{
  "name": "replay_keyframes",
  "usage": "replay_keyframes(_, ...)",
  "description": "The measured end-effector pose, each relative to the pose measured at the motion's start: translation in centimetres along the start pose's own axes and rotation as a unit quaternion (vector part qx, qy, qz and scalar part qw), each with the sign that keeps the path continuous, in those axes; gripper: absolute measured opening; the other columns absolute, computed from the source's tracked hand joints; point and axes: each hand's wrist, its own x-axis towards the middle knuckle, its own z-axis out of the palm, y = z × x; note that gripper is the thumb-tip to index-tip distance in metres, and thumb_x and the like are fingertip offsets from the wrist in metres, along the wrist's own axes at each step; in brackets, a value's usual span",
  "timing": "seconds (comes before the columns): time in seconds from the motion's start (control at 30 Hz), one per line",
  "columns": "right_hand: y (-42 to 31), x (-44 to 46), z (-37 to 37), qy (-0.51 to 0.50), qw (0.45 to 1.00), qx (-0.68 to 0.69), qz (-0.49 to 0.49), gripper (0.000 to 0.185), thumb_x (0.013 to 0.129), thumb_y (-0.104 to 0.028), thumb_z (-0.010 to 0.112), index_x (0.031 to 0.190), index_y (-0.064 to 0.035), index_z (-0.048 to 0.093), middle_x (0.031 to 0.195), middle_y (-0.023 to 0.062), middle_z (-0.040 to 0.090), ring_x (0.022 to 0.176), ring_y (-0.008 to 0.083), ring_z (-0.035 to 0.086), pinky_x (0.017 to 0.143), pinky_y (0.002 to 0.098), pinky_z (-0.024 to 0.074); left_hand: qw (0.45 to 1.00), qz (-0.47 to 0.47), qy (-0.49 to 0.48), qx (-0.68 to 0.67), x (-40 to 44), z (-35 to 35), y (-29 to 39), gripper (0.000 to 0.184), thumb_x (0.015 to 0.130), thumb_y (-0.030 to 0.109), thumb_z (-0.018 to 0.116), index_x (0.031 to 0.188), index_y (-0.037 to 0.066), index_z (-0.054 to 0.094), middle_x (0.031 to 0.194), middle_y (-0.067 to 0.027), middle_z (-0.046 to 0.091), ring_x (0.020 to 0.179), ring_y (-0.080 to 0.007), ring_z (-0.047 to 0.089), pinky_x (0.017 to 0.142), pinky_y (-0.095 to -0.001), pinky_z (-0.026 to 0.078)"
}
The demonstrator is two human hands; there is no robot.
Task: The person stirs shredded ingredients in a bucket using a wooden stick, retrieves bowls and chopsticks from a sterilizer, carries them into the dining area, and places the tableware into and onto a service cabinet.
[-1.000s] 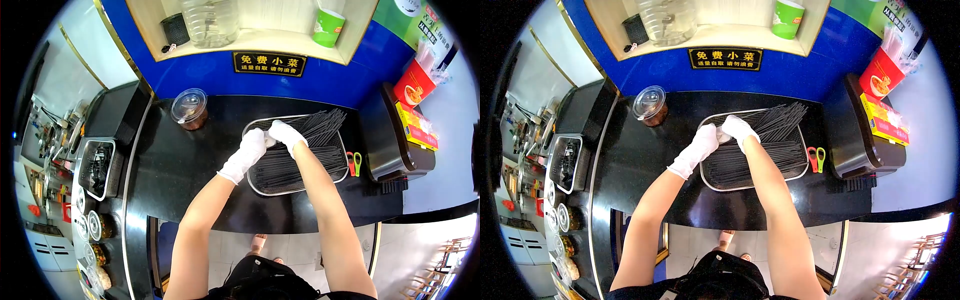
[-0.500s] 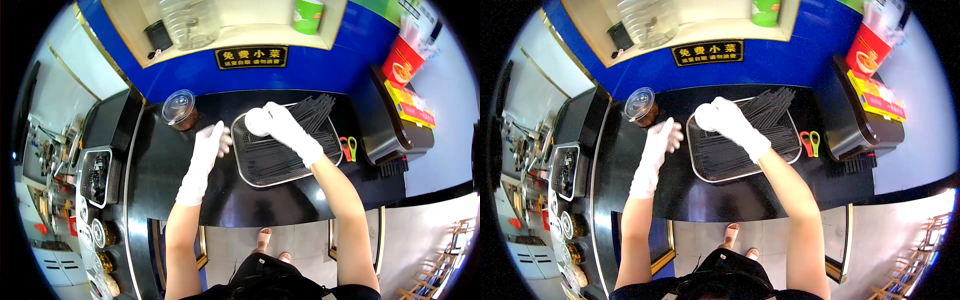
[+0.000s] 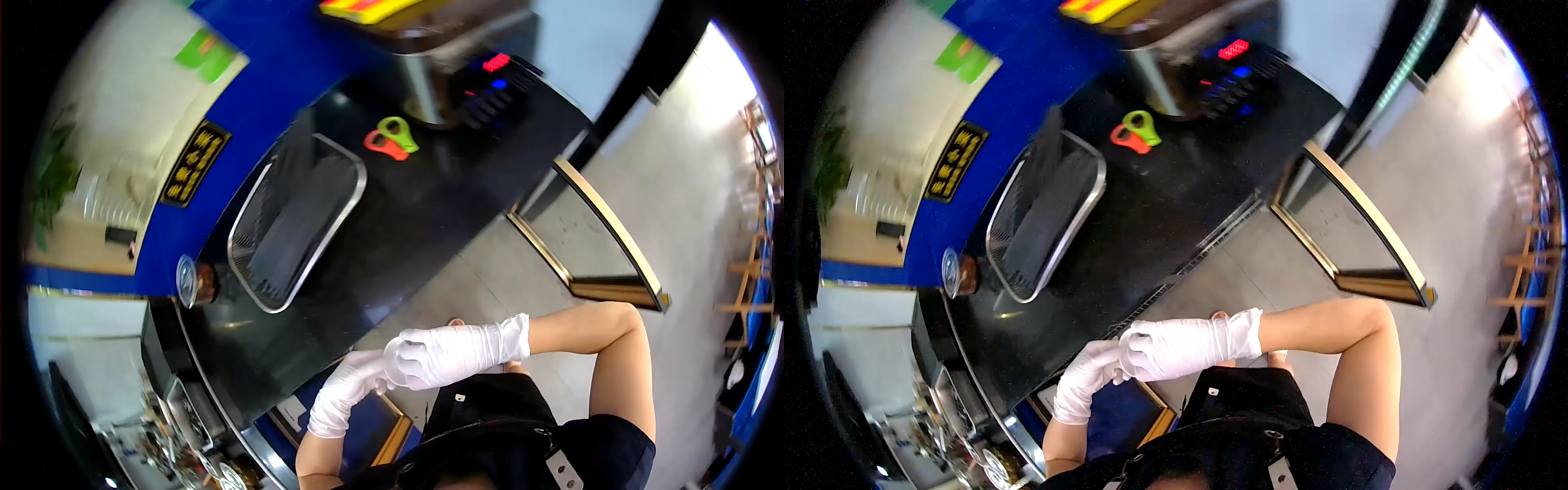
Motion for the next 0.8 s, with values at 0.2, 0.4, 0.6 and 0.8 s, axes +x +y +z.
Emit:
replay_keyframes(0.2,-4.8,-13.5,2.7,0.012,0.988,0.069,0.140,0.013,0.074,-0.015,0.056,0.086,-0.0101,0.053,0.091,0.0044,0.055,0.094,0.0221,0.055,0.083,0.0337,0.0446,0.992,-0.030,-0.066,0.103,11.9,7.8,-5.9,0.026,0.083,0.011,0.058,0.102,-0.005,0.062,0.086,-0.0089,0.065,0.069,-0.0141,0.060,0.062,-0.0254,0.047)
replay_keyframes(0.4,-6.2,-27.0,-3.0,-0.008,0.869,0.106,0.483,0.018,0.070,-0.013,0.060,0.085,-0.0047,0.054,0.086,0.0110,0.055,0.091,0.0278,0.056,0.082,0.0365,0.0460,0.987,0.082,0.134,0.034,25.1,7.0,-8.9,0.027,0.079,0.006,0.053,0.103,-0.004,0.059,0.090,-0.0128,0.065,0.067,-0.0185,0.063,0.057,-0.0261,0.051)
replay_keyframes(0.6,-13.3,-41.8,-6.2,0.060,0.642,-0.281,0.711,0.036,0.076,-0.006,0.066,0.110,-0.0017,0.055,0.111,0.0145,0.057,0.109,0.0328,0.052,0.093,0.0406,0.0418,0.907,0.196,0.367,-0.062,36.1,0.1,-3.4,0.022,0.077,0.003,0.060,0.098,-0.001,0.058,0.087,-0.0109,0.063,0.068,-0.0193,0.063,0.058,-0.0246,0.052)
replay_keyframes(0.8,-17.4,-48.3,-5.3,0.033,0.527,-0.240,0.814,0.040,0.088,-0.015,0.057,0.124,-0.0016,0.050,0.118,0.0169,0.054,0.116,0.0310,0.047,0.098,0.0393,0.0377,0.876,0.233,0.422,0.017,42.4,-3.0,-0.3,0.023,0.082,0.010,0.058,0.103,0.000,0.056,0.091,-0.0104,0.063,0.074,-0.0180,0.062,0.059,-0.0233,0.052)
